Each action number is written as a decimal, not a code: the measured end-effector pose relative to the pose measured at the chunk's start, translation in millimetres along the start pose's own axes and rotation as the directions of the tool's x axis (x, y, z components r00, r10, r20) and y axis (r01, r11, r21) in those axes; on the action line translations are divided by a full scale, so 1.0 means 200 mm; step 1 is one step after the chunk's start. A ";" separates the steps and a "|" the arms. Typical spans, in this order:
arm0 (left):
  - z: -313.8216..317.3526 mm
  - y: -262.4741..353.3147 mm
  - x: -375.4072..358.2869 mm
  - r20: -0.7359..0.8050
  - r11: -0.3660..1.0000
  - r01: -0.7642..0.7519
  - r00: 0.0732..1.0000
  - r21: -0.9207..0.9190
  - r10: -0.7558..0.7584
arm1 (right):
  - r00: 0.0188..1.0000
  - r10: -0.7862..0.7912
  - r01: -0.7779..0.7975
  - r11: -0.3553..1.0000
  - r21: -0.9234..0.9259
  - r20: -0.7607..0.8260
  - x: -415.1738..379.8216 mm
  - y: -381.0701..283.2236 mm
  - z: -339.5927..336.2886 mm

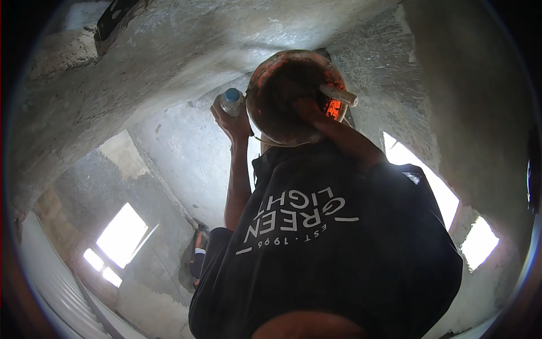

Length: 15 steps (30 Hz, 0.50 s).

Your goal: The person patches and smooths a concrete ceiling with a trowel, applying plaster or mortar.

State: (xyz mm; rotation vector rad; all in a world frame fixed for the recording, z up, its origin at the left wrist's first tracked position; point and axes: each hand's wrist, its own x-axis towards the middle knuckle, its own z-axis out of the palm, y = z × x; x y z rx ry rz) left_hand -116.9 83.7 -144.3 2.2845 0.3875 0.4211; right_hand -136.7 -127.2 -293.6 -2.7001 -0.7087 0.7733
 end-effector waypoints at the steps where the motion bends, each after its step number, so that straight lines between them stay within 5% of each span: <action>1: 0.01 0.01 0.00 -0.019 1.000 -0.021 1.000 -0.004 0.021 | 1.000 0.002 -0.002 1.000 -0.001 -0.015 0.00 -0.01 -0.01; 8: 0.01 0.01 0.00 -0.042 0.999 -0.041 0.998 -0.011 0.041 | 0.989 -0.014 0.019 0.999 0.034 -0.148 0.02 0.01 0.06; 10: 0.01 0.01 0.00 -0.023 1.000 -0.018 1.000 -0.013 0.017 | 0.997 0.077 -0.079 0.991 0.107 0.027 0.03 0.01 0.04; 15: 0.01 0.01 0.00 -0.052 0.999 -0.047 0.998 -0.027 0.045 | 0.996 0.021 -0.038 0.979 0.200 0.088 0.00 0.04 0.03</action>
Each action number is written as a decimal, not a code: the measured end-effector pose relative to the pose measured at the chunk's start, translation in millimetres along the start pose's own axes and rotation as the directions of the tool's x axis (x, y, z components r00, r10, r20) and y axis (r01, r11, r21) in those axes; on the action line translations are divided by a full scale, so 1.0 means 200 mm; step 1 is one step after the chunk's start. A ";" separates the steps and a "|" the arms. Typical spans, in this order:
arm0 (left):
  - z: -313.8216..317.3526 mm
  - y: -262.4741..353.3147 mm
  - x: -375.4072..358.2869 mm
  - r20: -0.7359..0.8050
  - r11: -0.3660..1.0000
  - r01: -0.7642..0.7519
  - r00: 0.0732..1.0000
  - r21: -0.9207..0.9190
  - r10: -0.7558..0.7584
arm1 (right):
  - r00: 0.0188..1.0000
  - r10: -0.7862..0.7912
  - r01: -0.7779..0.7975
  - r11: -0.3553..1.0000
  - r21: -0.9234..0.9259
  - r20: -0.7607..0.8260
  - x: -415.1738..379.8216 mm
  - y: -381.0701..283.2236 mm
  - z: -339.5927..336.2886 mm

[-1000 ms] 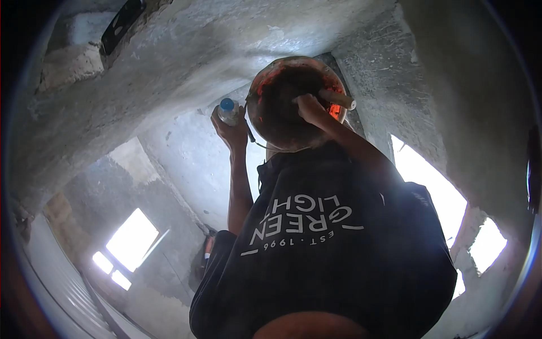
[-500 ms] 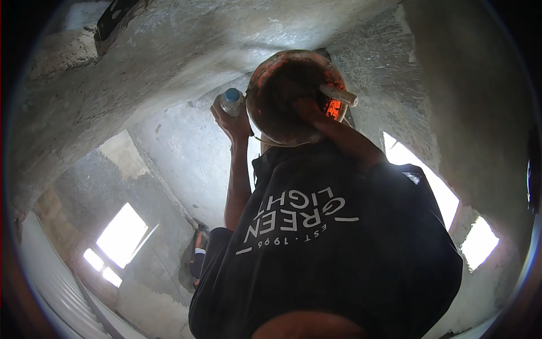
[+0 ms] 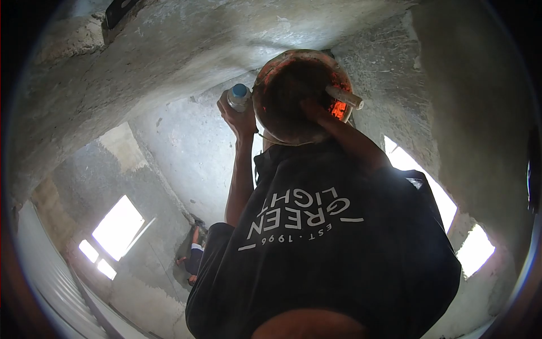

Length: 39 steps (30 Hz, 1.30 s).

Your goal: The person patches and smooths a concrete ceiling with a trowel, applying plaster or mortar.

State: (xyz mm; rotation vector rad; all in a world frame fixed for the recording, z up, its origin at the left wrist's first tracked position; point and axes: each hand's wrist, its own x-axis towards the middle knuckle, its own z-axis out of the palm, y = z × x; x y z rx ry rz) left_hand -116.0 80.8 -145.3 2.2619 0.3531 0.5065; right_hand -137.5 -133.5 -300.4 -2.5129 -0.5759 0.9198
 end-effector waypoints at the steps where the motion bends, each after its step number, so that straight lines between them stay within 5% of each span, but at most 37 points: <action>1: 0.00 0.00 0.00 0.001 1.000 -0.004 1.000 0.000 0.004 | 0.996 -0.013 0.017 0.999 -0.045 0.086 0.01 0.00 -0.01; 5: -0.01 -0.01 0.00 0.035 0.999 0.046 0.998 0.014 -0.046 | 0.984 -0.079 0.100 0.987 -0.127 0.162 0.03 0.08 0.06; 6: -0.01 0.00 0.00 0.034 0.999 0.043 0.998 0.015 -0.044 | 0.991 0.109 -0.136 0.687 0.714 0.083 0.05 0.16 0.24; 7: -0.01 0.00 0.00 0.041 0.999 0.035 0.999 0.016 -0.035 | 0.943 0.275 -0.135 -0.200 0.971 0.188 0.07 0.24 0.39; 11: -0.01 0.02 0.02 -0.001 0.999 -0.041 0.999 -0.011 0.041 | 0.892 0.136 -0.385 -0.268 0.883 0.430 0.26 0.47 0.56; 12: -0.01 0.02 0.02 -0.001 0.999 -0.045 0.999 -0.011 0.045 | 0.958 0.045 -0.261 0.536 0.803 0.282 0.29 0.50 0.52; 13: -0.01 0.02 0.02 -0.002 0.999 -0.050 0.999 -0.001 0.050 | 0.962 -0.133 0.084 0.975 0.205 0.239 0.32 0.54 0.52; 14: -0.01 0.02 0.02 -0.003 0.998 -0.054 0.999 0.008 0.054 | 0.963 -0.133 0.084 0.975 0.205 0.236 0.32 0.57 0.55; 16: -0.01 0.02 0.01 -0.007 0.998 -0.057 0.998 0.013 0.058 | 0.990 -0.089 -0.033 0.630 0.776 0.114 0.35 0.64 0.69; 17: -0.01 0.02 0.02 -0.011 0.998 -0.061 0.998 0.019 0.061 | 0.990 -0.091 -0.024 0.631 0.776 0.105 0.39 0.64 0.69; 19: -0.01 0.02 0.02 -0.009 0.998 -0.067 0.998 0.021 0.067 | 0.890 0.031 -0.454 0.165 0.876 0.455 0.45 0.48 0.53; 20: -0.01 0.02 0.02 -0.006 0.998 -0.065 0.998 0.021 0.065 | 0.896 0.031 -0.442 0.167 0.881 0.443 0.31 0.40 0.24; 22: -0.02 0.01 0.02 -0.008 0.998 -0.058 0.998 0.015 0.058 | 0.958 -0.088 -0.266 0.093 0.959 0.275 -0.04 -0.12 -0.45; 24: -0.01 0.00 0.02 -0.012 0.998 -0.057 0.998 0.031 0.058 | 0.969 -0.112 -0.235 -0.137 0.962 0.220 -0.12 -0.20 -0.60; 28: -0.02 0.03 0.08 -0.044 0.999 -0.032 0.998 0.026 0.033 | 0.992 -0.130 -0.037 -0.322 0.946 -0.006 -0.28 -0.22 -0.82; 30: -0.04 0.08 0.12 -0.056 0.997 -0.076 0.995 0.012 0.077 | 0.998 -0.017 0.043 -0.394 0.918 -0.054 -0.37 -0.20 -0.94; 32: -0.03 0.08 0.16 -0.095 0.998 -0.062 0.994 0.006 0.063 | 0.943 0.174 0.316 -0.214 0.924 -0.282 -0.58 -0.26 -1.16; 33: -0.02 0.07 0.18 -0.097 0.996 -0.027 0.995 -0.081 0.019 | 0.898 0.239 0.439 -0.453 0.776 -0.369 -0.63 -0.23 -1.10; 34: -0.03 -0.02 0.20 -0.046 0.981 0.008 0.999 -0.196 -0.017 | 0.881 0.239 0.458 -0.224 0.860 -0.407 -0.68 -0.24 -1.21; 35: -0.04 0.16 0.23 -0.030 0.958 0.063 0.997 -0.279 -0.075 | 0.815 0.070 0.579 -0.107 0.808 -0.575 -0.46 0.00 -0.99; 36: -0.03 0.21 0.26 -0.001 0.924 0.097 0.995 -0.370 -0.104 | 0.961 0.269 0.232 -0.647 0.726 -0.067 -0.55 0.02 -1.13; 37: 0.00 0.20 0.28 -0.090 0.964 0.009 0.995 -0.264 -0.034 | 0.904 0.404 0.367 -0.565 0.739 -0.140 -0.59 0.01 -1.32; 38: -0.01 0.38 0.29 -0.064 0.973 0.106 0.991 -0.205 -0.121 | 0.888 0.351 0.456 -0.596 0.661 -0.296 -0.54 0.15 -1.32; 39: -0.02 0.36 0.30 -0.083 0.993 0.022 0.996 -0.116 -0.032 | 0.821 0.424 0.566 -0.516 0.643 -0.382 -0.51 0.26 -1.36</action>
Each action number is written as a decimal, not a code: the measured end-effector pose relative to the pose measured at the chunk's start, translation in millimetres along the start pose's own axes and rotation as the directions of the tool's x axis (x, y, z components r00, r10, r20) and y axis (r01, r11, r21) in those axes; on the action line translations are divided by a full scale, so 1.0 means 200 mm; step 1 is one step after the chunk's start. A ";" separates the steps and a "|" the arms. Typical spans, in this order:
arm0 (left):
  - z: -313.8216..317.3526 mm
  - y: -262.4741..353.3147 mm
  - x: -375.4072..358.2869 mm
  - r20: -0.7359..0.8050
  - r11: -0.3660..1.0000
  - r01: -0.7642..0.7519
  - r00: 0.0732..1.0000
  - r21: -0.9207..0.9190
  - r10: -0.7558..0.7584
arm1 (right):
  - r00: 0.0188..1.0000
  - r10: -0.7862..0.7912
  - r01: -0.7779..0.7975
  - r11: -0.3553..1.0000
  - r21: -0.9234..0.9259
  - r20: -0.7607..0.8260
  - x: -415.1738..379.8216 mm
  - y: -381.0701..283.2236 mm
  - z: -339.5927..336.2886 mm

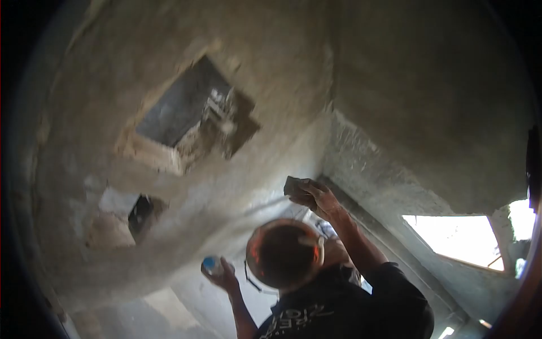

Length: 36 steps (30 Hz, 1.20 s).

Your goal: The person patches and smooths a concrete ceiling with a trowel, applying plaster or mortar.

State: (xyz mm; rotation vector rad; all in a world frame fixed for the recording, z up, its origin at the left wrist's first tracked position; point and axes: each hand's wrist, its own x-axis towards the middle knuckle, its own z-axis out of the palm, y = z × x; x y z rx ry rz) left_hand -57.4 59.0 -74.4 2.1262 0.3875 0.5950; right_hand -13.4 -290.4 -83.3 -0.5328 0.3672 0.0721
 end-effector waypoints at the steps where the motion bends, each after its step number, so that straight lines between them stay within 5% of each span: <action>1: -0.01 -0.03 0.01 -0.012 0.992 -0.085 0.996 0.093 0.086 | 0.993 -0.121 0.121 0.992 -0.035 0.001 0.06 -0.07 -0.04; 4: 0.01 0.02 0.01 -0.037 0.985 -0.087 0.995 0.152 0.094 | 0.903 -0.428 0.430 0.899 -0.081 0.047 0.22 -0.42 0.00; 6: 0.02 0.04 0.01 -0.037 0.979 -0.111 0.992 0.171 0.119 | 0.807 -0.583 0.534 0.788 -0.307 -0.094 0.25 -0.71 0.15; 7: 0.04 0.06 0.01 -0.033 0.974 -0.120 0.991 0.194 0.129 | 0.657 -0.753 0.727 0.634 -0.262 0.001 0.42 -0.80 0.10; 9: 0.05 0.12 0.01 -0.025 0.976 -0.140 0.989 0.168 0.146 | 0.349 -0.936 0.823 0.286 -0.491 0.040 0.52 -1.09 0.23; 12: 0.08 0.14 0.01 -0.034 0.966 -0.164 0.984 0.199 0.174 | -0.231 -0.959 0.726 -0.282 -0.627 0.164 0.71 -1.49 0.45; 14: 0.08 0.14 0.01 -0.035 0.959 -0.163 0.984 0.230 0.176 | -0.391 -0.874 0.560 -0.474 -0.680 0.288 0.74 -1.67 0.63; 17: 0.10 0.18 0.00 -0.046 0.964 -0.110 0.991 0.243 0.124 | -0.309 -0.892 0.577 -0.452 -0.681 0.330 0.82 -1.81 0.75; 19: 0.10 0.14 0.00 -0.040 0.971 -0.115 0.991 0.211 0.126 | -0.399 -0.796 0.316 -0.585 -0.747 0.455 0.91 -1.82 0.76; 23: 0.10 0.14 -0.01 -0.035 0.952 -0.134 0.988 0.276 0.150 | -0.477 -0.693 0.309 -0.707 -0.636 0.540 0.99 -1.83 0.68; 25: 0.11 0.20 -0.02 -0.024 0.963 -0.112 0.992 0.247 0.122 | -0.171 -0.885 0.304 -0.465 -0.832 0.432 1.01 -1.79 0.61; 28: 0.11 0.16 -0.01 -0.001 0.968 -0.115 0.993 0.225 0.118 | -0.144 -0.910 0.192 -0.411 -0.891 0.388 1.01 -1.72 0.51; 35: 0.13 0.15 0.00 0.018 0.979 -0.113 0.994 0.171 0.112 | -0.308 -0.902 0.338 -0.402 -0.851 0.303 0.78 -1.89 0.72; 36: 0.12 0.14 -0.01 0.019 0.978 -0.112 0.994 0.174 0.111 | -0.076 -0.940 0.334 -0.338 -0.880 0.332 0.76 -1.93 0.76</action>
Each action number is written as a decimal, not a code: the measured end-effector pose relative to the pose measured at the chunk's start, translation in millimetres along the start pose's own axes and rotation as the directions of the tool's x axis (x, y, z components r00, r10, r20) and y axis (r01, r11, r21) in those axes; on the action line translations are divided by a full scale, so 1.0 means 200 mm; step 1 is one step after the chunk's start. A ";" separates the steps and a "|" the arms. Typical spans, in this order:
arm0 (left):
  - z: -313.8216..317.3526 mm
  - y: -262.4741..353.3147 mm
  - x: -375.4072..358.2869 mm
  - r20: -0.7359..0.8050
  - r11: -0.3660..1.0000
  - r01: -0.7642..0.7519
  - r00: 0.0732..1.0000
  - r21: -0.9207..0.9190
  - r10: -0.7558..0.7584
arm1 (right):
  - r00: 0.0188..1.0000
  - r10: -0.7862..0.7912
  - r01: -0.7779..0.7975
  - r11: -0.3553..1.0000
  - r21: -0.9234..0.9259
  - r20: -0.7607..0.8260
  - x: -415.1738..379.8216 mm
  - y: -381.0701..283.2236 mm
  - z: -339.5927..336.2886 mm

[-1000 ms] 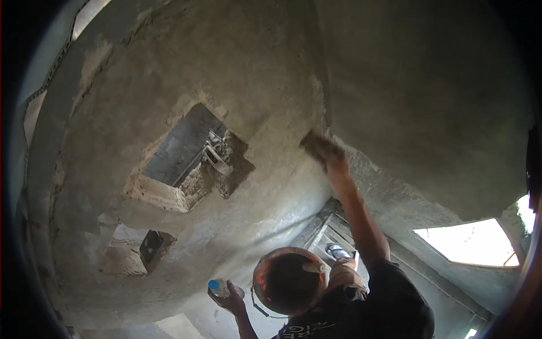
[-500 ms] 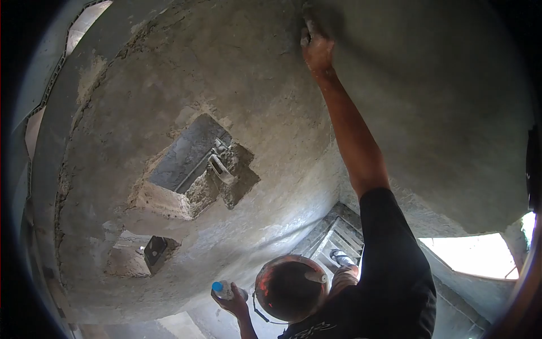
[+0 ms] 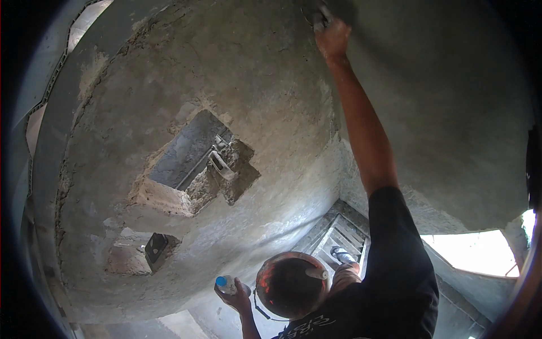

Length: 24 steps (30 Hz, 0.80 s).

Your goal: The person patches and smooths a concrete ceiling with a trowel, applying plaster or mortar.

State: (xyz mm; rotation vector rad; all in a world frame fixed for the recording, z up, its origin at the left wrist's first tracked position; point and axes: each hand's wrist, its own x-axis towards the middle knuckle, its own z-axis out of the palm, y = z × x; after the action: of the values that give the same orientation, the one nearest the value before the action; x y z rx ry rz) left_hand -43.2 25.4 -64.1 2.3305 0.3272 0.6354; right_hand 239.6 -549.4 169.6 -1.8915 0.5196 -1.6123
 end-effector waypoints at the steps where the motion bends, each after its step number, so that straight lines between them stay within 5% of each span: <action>1: 0.00 -0.01 0.00 0.013 1.000 -0.008 1.000 -0.007 0.008 | 0.973 0.066 -0.062 0.998 -0.025 0.223 0.03 -0.01 0.00; 2: 0.00 -0.02 -0.01 0.026 1.000 -0.015 1.000 -0.013 0.015 | 0.972 0.067 -0.063 0.998 -0.024 0.225 0.03 0.00 0.02; 4: 0.00 -0.02 -0.01 0.031 1.000 -0.023 0.999 0.009 0.022 | 0.930 -0.340 0.364 0.905 0.219 -0.138 0.00 0.05 0.06; 8: 0.00 0.05 -0.02 0.030 1.000 0.008 1.000 0.003 -0.008 | 0.939 -0.315 0.313 0.949 0.036 0.141 -0.23 0.12 -0.07; 10: 0.01 0.00 -0.02 0.036 1.000 0.008 0.999 -0.006 -0.008 | 0.988 -0.059 0.021 0.967 0.254 0.142 -0.29 0.11 -0.13; 16: 0.01 0.02 -0.02 0.021 1.000 0.006 1.000 0.006 -0.006 | 0.968 -0.066 0.108 0.980 0.164 -0.243 -0.07 0.01 -0.10; 20: 0.00 -0.01 -0.02 0.022 1.000 0.007 1.000 -0.005 -0.007 | 0.981 -0.145 0.175 0.946 0.272 -0.128 0.00 -0.01 -0.01; 22: -0.01 0.01 -0.03 0.021 1.000 0.011 1.000 -0.008 -0.011 | 0.920 -0.372 0.386 0.914 0.128 -0.122 -0.05 0.03 0.05; 24: 0.00 0.02 -0.02 0.019 1.000 0.015 1.000 -0.017 -0.015 | 0.942 -0.329 0.331 0.944 0.013 -0.065 -0.14 0.11 0.09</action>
State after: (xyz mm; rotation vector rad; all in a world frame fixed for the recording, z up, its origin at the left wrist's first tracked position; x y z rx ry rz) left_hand -46.7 20.6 -64.0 2.3143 0.3287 0.6063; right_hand 254.3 -544.8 132.5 -1.9960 0.2118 -1.8841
